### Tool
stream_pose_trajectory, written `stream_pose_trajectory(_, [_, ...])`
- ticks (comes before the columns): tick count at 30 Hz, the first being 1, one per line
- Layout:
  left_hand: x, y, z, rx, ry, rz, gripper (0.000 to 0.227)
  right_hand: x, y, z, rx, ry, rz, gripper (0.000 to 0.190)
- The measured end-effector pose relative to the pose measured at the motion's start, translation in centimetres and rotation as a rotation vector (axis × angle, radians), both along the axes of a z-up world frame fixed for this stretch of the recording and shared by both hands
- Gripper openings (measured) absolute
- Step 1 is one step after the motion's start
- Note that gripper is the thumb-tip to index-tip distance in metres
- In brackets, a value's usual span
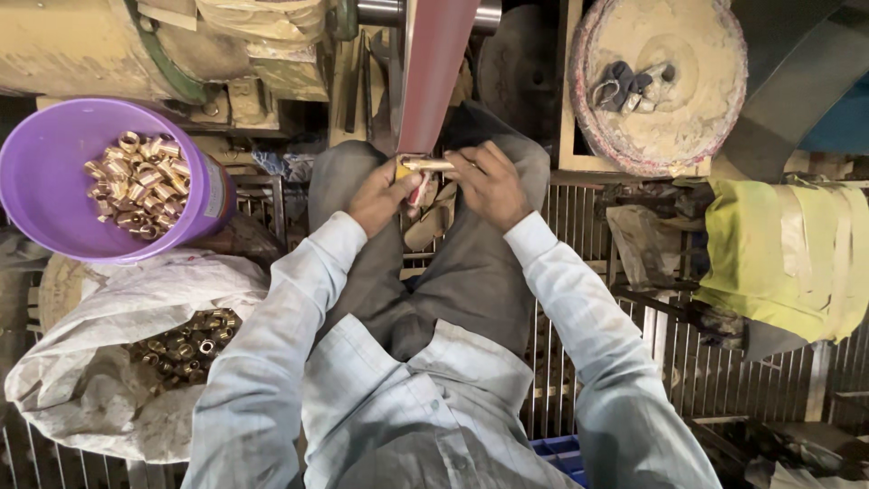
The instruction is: The person sits on the floor and repeatedly picks up small brass-colored metal parts from a white sack. They press each part against a rotating belt sander to polish it, then drop the finished part into a purple bucket. The process is repeated continuously.
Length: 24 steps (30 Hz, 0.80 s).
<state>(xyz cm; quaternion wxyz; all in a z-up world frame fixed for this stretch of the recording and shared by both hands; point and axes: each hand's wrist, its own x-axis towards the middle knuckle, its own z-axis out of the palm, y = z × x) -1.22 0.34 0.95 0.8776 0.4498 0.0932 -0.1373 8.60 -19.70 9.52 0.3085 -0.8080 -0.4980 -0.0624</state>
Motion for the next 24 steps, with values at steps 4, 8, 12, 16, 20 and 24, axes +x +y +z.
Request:
stream_pose_trajectory(4, [0.5,-0.6,-0.5,-0.016,0.014,0.062,0.020,0.4,0.6,-0.9,0.000,0.000,-0.016,0.029])
stream_pose_trajectory(8, [0.6,-0.7,-0.4,0.029,0.044,0.070,0.015,1.0,0.6,-1.7,-0.058,0.081,-0.011,0.028])
stream_pose_trajectory(12, [0.8,-1.0,-0.2,0.030,0.027,0.107,0.013,1.8,0.3,-2.5,-0.080,0.179,-0.006,0.026])
stream_pose_trajectory(16, [0.9,-1.1,-0.1,0.059,0.060,0.093,0.013,2.6,0.2,-3.4,-0.101,0.244,0.002,0.025])
stream_pose_trajectory(20, [0.9,-1.1,-0.1,0.064,0.094,0.094,0.013,3.1,0.1,-3.9,-0.121,0.347,-0.010,0.022])
stream_pose_trajectory(24, [1.1,-1.1,-0.2,0.013,0.117,0.098,0.013,3.6,0.2,-4.0,-0.151,0.428,-0.011,0.018])
